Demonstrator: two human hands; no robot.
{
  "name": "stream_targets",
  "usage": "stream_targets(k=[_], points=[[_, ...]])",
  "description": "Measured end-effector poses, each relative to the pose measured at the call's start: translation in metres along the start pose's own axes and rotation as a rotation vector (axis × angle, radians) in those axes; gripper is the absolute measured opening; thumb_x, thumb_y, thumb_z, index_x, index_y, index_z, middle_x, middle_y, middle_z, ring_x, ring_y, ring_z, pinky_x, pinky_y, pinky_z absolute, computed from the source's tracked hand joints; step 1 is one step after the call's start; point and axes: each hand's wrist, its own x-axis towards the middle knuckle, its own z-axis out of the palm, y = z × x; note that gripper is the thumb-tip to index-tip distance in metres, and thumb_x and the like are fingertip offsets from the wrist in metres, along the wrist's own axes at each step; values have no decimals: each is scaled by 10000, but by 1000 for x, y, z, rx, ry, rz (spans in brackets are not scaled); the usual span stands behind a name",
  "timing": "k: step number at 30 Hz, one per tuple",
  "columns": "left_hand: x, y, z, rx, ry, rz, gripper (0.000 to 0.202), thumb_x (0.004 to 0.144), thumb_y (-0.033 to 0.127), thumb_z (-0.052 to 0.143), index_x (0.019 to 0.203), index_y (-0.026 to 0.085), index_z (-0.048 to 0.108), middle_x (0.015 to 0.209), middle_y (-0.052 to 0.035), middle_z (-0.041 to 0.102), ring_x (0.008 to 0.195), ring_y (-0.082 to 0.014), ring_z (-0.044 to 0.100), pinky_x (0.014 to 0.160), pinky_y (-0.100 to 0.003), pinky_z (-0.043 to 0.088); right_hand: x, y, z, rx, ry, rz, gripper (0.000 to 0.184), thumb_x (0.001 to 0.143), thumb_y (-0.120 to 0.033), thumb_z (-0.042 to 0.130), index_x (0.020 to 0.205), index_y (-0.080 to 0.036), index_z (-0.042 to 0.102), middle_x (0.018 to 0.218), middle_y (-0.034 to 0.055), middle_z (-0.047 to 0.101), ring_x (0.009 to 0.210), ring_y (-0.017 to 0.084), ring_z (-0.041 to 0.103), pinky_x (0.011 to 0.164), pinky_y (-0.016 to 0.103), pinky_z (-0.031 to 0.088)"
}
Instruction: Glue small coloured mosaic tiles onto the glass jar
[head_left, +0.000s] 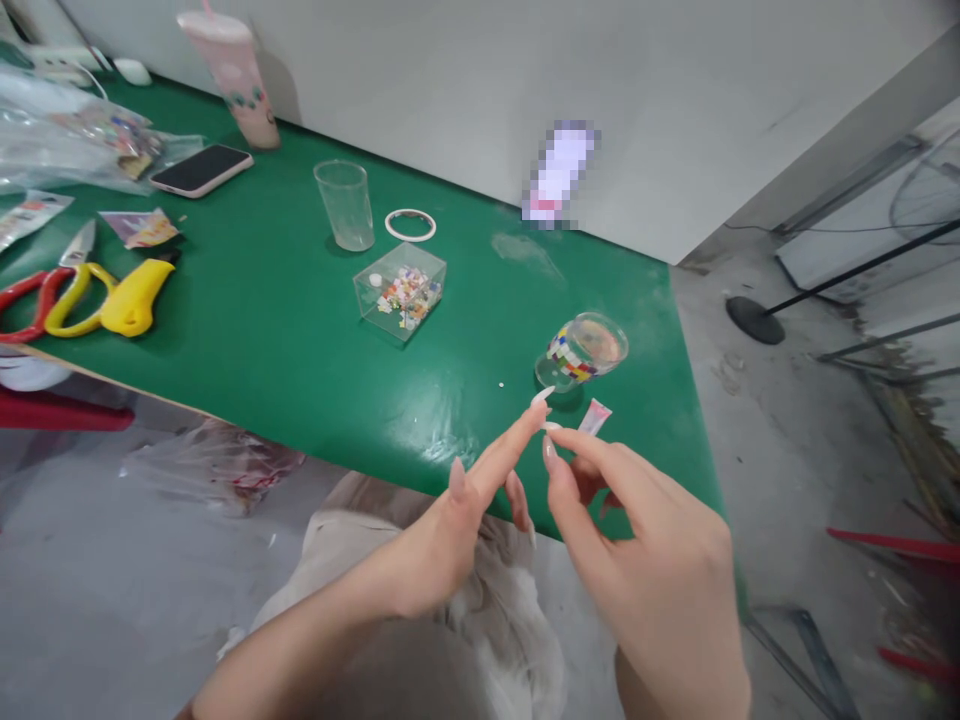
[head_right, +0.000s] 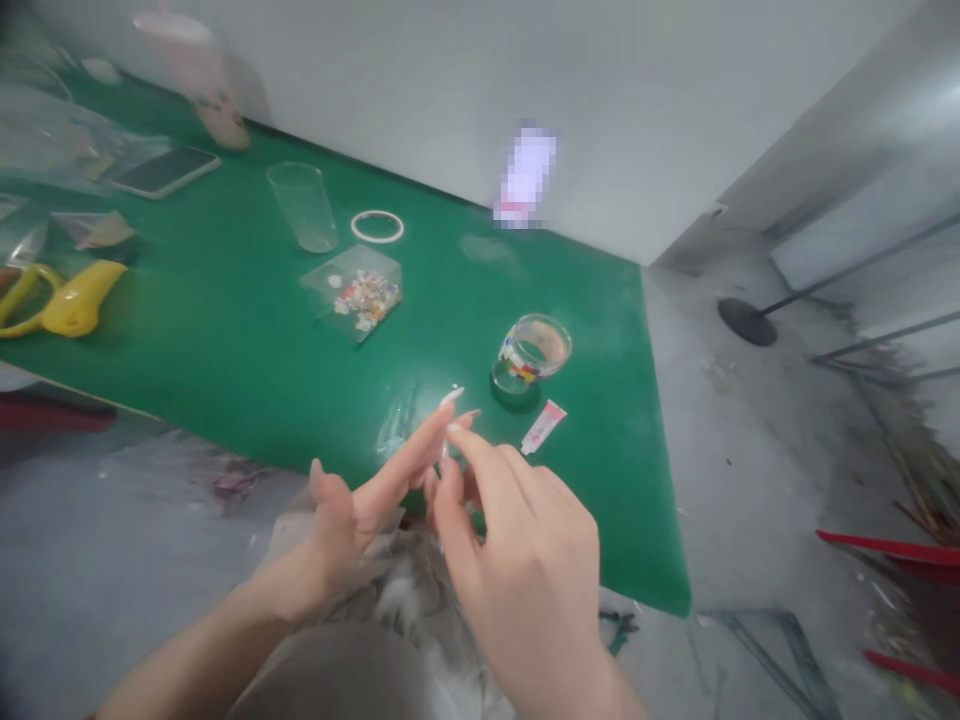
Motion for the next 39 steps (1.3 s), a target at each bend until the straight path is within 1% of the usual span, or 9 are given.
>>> stream_targets(k=[7, 12, 16, 22, 25, 30, 33, 36, 39], points=[[4, 11, -6, -219, -120, -134, 956, 717, 646, -345, 1526, 296, 25, 1384, -92, 536, 905, -216, 681, 837, -425, 480, -1, 0, -4, 120, 29, 24, 161, 875, -165, 540, 994, -188, 647, 718, -19, 687, 561, 98, 597, 561, 230, 482], [8, 14, -15, -468, -243, -212, 972, 674, 678, -357, 1517, 307, -48, 1401, -115, 514, 956, -242, 692, 849, -447, 466, -2, 6, -14, 179, 87, 86, 138, 854, -163, 566, 944, -214, 657, 696, -31, 674, 537, 97, 586, 547, 219, 490], [10, 16, -16, -569, -321, -241, 921, 670, 734, -308, 1492, 356, -131, 1454, -110, 451, 993, -273, 685, 870, -490, 454, 0, 10, -19, 202, 24, 88, 152, 865, -185, 557, 962, -221, 669, 689, -28, 676, 496, 95, 571, 501, 220, 478], [10, 8, -8, -502, -286, -129, 879, 683, 738, -285, 1478, 385, -155, 1519, -126, 344, 796, -224, 716, 815, -479, 480, 5, 7, -8, 227, -98, 77, 170, 890, -198, 516, 987, -203, 656, 754, -8, 710, 539, 94, 612, 521, 216, 491], [11, 2, -4, -271, -204, -53, 866, 727, 704, -280, 1501, 367, -86, 1500, -109, 383, 900, -248, 703, 781, -466, 496, 8, 6, -3, 214, -103, 68, 182, 895, -201, 504, 998, -199, 654, 741, -10, 706, 527, 94, 611, 509, 214, 482], [12, 2, -4, 128, -52, -89, 745, 848, 613, -219, 1510, 385, 36, 1502, -35, 384, 1308, -295, 466, 788, -518, 509, 15, 4, 1, 132, -73, 21, 172, 900, -180, 503, 968, -164, 660, 709, -5, 693, 526, 102, 611, 505, 217, 464], [12, 6, -3, 167, 11, -153, 646, 932, 505, -159, 1505, 384, 114, 1538, -2, 302, 1438, -278, 209, 891, -631, 420, 19, 1, 5, 34, -40, -49, 198, 903, -169, 481, 944, -122, 669, 691, 20, 684, 544, 129, 622, 509, 242, 457], [14, 7, -3, -250, -46, -244, 557, 972, 479, 105, 1509, 336, 142, 1548, 2, 270, 1449, -240, -44, 1020, -677, 236, 23, 1, 12, -56, -18, -105, 233, 907, -154, 450, 858, -112, 674, 637, 26, 655, 513, 145, 599, 488, 266, 429], [18, 6, -3, -730, -109, -237, 697, 893, 618, 218, 1512, 304, 158, 1530, -5, 323, 1446, -229, -92, 1089, -632, 164, 26, 4, 18, -85, -35, -133, 245, 910, -149, 443, 810, -122, 666, 591, 10, 616, 480, 146, 564, 473, 276, 404]])
